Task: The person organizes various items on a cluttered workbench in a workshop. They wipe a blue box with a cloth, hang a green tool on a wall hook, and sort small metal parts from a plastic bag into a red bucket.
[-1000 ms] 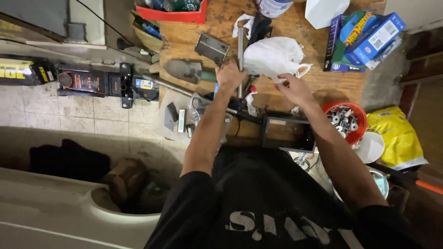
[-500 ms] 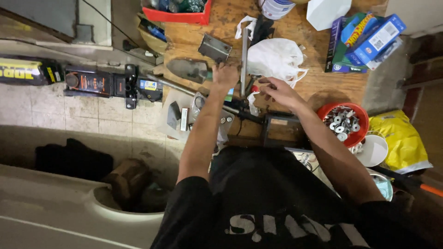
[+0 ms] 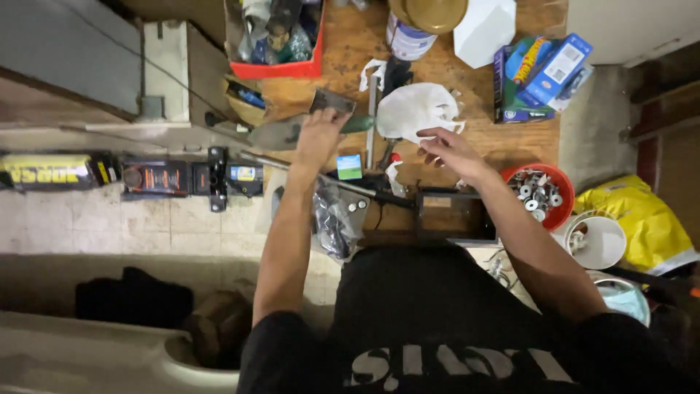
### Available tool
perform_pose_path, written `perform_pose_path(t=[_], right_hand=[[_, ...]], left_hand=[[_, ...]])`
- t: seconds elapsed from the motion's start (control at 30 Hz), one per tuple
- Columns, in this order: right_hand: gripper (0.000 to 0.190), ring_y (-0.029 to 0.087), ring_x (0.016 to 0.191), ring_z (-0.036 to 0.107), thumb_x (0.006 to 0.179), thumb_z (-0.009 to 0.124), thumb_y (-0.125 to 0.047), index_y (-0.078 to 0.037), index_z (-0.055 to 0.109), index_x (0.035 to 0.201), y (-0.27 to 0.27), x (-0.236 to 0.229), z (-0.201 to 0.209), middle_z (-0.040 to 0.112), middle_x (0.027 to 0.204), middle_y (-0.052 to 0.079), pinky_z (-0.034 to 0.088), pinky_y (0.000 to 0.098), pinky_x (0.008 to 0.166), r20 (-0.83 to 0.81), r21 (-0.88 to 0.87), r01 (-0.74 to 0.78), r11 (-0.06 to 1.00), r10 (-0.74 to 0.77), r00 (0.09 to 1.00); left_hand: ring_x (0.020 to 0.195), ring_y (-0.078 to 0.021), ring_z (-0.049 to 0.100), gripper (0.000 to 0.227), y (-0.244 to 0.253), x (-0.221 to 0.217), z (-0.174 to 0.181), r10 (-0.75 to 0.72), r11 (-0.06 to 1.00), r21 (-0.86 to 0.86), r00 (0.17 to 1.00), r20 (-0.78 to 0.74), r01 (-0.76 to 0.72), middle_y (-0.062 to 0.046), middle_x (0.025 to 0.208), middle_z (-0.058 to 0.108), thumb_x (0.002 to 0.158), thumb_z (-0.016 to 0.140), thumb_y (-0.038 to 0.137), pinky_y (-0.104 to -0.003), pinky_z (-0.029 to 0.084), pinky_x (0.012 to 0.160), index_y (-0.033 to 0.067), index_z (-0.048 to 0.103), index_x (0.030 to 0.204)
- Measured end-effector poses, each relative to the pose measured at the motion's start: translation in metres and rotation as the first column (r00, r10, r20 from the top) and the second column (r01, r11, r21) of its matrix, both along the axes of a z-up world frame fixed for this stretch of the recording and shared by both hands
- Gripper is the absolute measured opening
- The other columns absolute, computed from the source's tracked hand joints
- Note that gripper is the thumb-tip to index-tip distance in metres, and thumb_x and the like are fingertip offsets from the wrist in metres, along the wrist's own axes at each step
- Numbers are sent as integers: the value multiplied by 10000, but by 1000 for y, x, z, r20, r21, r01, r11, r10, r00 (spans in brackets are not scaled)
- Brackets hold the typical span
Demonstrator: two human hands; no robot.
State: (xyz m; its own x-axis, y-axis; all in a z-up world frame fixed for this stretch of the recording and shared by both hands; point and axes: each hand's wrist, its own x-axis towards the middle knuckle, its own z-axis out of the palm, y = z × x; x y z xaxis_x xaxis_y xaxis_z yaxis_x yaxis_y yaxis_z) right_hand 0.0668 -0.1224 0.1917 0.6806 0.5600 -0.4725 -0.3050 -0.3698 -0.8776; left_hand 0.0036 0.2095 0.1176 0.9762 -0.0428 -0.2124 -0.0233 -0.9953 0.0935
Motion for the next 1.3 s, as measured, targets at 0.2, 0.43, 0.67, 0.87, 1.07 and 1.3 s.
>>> perform_pose_path(t=[0.2, 0.43, 0.67, 0.87, 1.07, 1.3], right_hand=[[582, 284, 1041, 670, 1036, 595, -450, -117, 528, 1509, -19, -16, 19, 680, 1212, 217, 556, 433, 890, 121, 184, 89, 979, -113, 986], [433, 181, 1103, 674, 1048, 624, -207, -54, 562, 1448, -101, -42, 58, 698, 1244, 111, 579, 357, 946, 135, 533, 538, 653, -693, 708], [491, 197, 1056, 665, 1020, 663, -227, -180, 479, 1472, -255, -90, 69, 627, 1203, 79, 596, 364, 909, 36, 592, 750, 293, -940, 339], [486, 125, 1038, 659, 1012, 663, -147, -200, 476, 1458, -400, -139, 75, 641, 1212, 25, 601, 307, 868, 47, 571, 794, 210, -974, 224], [387, 72, 906, 600, 997, 689, -115, -182, 559, 1355, -524, -179, 51, 619, 1083, -10, 560, 219, 731, 35, 458, 875, 156, -987, 158], [514, 159, 942, 601, 945, 716, -46, -147, 569, 1426, -591, -208, 7, 603, 1117, 83, 643, 385, 630, -36, 362, 927, 97, -992, 118]], left_hand=[[1129, -393, 599, 543, -63, 1, 186, 63, 882, -467, 970, 234, 56, -136, 1172, 585, 969, 708, 392, -501, 504, 917, 146, 560, 1430], [1034, -324, 672, 593, -245, 27, 212, -186, 600, -735, 949, 257, 316, -103, 1144, 606, 865, 822, 400, -422, 588, 808, 101, 594, 1324], [1042, -340, 710, 737, -416, 26, 211, -398, 449, -828, 905, 152, 337, -145, 1183, 677, 836, 820, 367, -479, 575, 901, 153, 476, 1451], [1067, -346, 713, 698, -565, 4, 187, -571, 358, -849, 811, 130, 388, -165, 1186, 689, 873, 783, 366, -461, 595, 886, 146, 470, 1457], [1110, -309, 712, 650, -698, -18, 149, -694, 415, -826, 720, -18, 380, -144, 1206, 694, 925, 710, 423, -453, 588, 928, 151, 474, 1466], [1104, -375, 700, 684, -775, -35, 144, -788, 449, -842, 576, -215, 300, -211, 1199, 667, 895, 710, 496, -535, 556, 970, 108, 477, 1408]])
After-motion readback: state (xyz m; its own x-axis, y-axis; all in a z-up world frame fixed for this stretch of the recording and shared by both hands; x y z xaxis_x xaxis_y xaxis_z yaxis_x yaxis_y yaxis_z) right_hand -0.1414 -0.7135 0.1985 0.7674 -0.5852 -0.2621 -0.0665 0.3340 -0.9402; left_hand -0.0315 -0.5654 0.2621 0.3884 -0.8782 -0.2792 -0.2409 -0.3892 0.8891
